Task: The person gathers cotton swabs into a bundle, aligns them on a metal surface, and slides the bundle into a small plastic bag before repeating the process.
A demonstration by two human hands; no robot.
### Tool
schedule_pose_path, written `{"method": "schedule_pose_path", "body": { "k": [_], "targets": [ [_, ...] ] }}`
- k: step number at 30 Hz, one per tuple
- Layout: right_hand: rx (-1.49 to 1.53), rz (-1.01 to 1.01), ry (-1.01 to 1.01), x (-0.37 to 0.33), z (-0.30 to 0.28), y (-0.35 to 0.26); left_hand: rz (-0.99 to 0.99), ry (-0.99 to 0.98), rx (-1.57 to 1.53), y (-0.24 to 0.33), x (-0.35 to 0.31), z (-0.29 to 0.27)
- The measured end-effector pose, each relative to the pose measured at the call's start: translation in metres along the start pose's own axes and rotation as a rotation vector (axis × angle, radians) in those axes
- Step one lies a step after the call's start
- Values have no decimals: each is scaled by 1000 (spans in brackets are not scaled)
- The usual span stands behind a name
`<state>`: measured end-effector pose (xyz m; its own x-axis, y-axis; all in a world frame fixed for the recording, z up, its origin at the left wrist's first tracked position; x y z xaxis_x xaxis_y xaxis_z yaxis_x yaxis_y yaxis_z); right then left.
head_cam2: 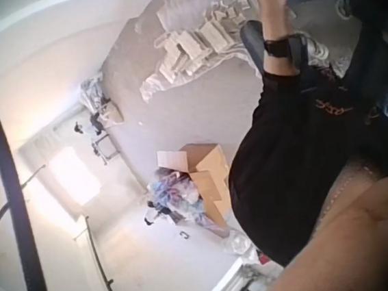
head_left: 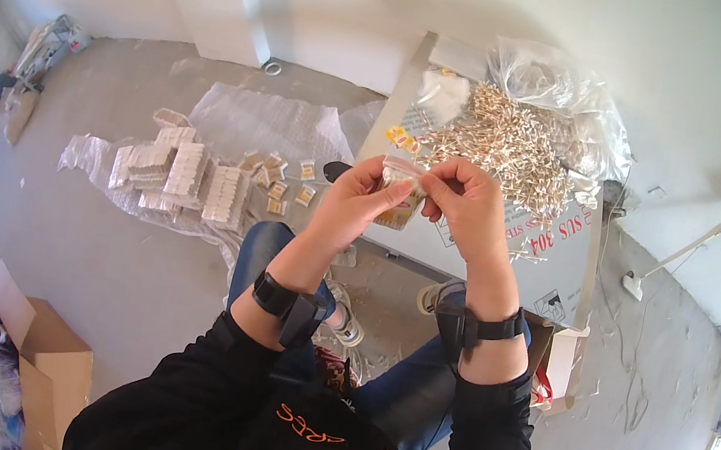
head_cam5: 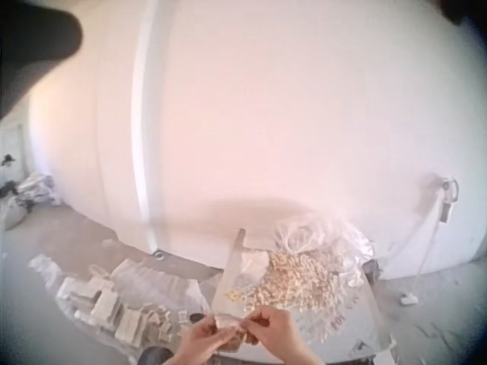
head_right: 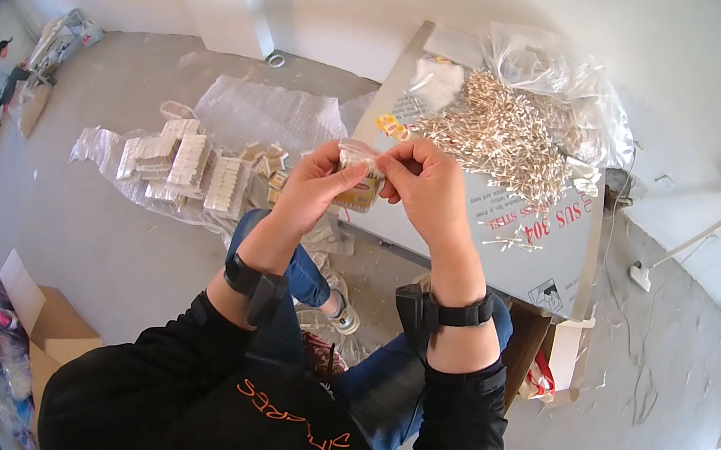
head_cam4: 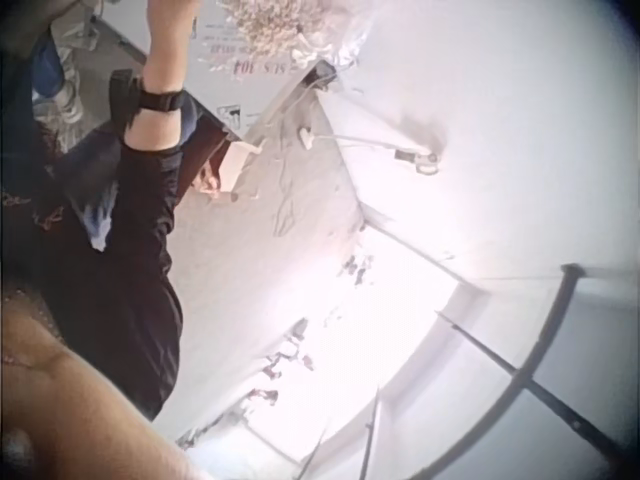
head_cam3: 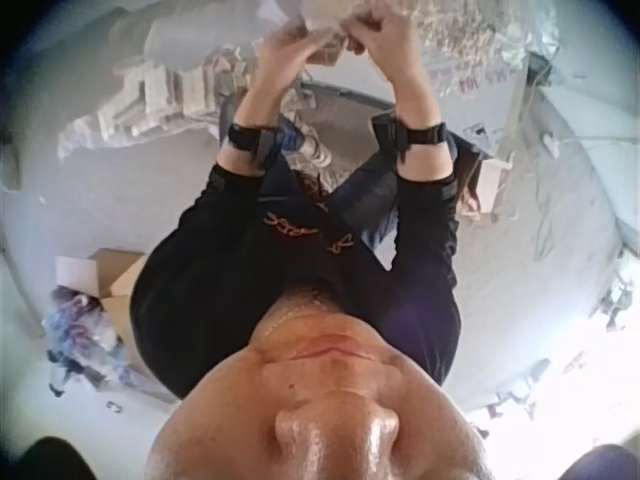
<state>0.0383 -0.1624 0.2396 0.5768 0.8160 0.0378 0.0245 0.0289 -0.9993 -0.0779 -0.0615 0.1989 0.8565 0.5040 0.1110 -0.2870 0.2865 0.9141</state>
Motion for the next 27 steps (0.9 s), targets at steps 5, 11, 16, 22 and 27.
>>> {"method": "schedule_pose_path", "body": {
  "k": [5, 11, 16, 22, 27],
  "targets": [
    [-62, -73, 61, -5, -2, 9, 32, 85, -23, -14, 0, -5],
    [-66, -174, 48, -2, 0, 6, 208, 185, 40, -4, 3, -7],
    [13, -110, 4, -1, -2, 9, 192, 229, 136, -1, 7, -15],
    [-3, -178, 2, -1, -1, 7, 238, 169, 261, 6, 10, -23],
    [-139, -366, 59, -1, -4, 8, 194, 121, 368, 13, 9, -7]
  ]
}}
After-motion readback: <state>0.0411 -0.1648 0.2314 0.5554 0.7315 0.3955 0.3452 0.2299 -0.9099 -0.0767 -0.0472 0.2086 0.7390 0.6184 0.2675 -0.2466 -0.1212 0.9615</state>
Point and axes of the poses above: each hand's wrist, its own x-axis towards the middle knuckle, its own z-axis out of the palm, y = z × x, the point moved 4 cm from there along x, towards the middle knuckle, and after that the axes turned 2 degrees about x, right-handed, at the moved point
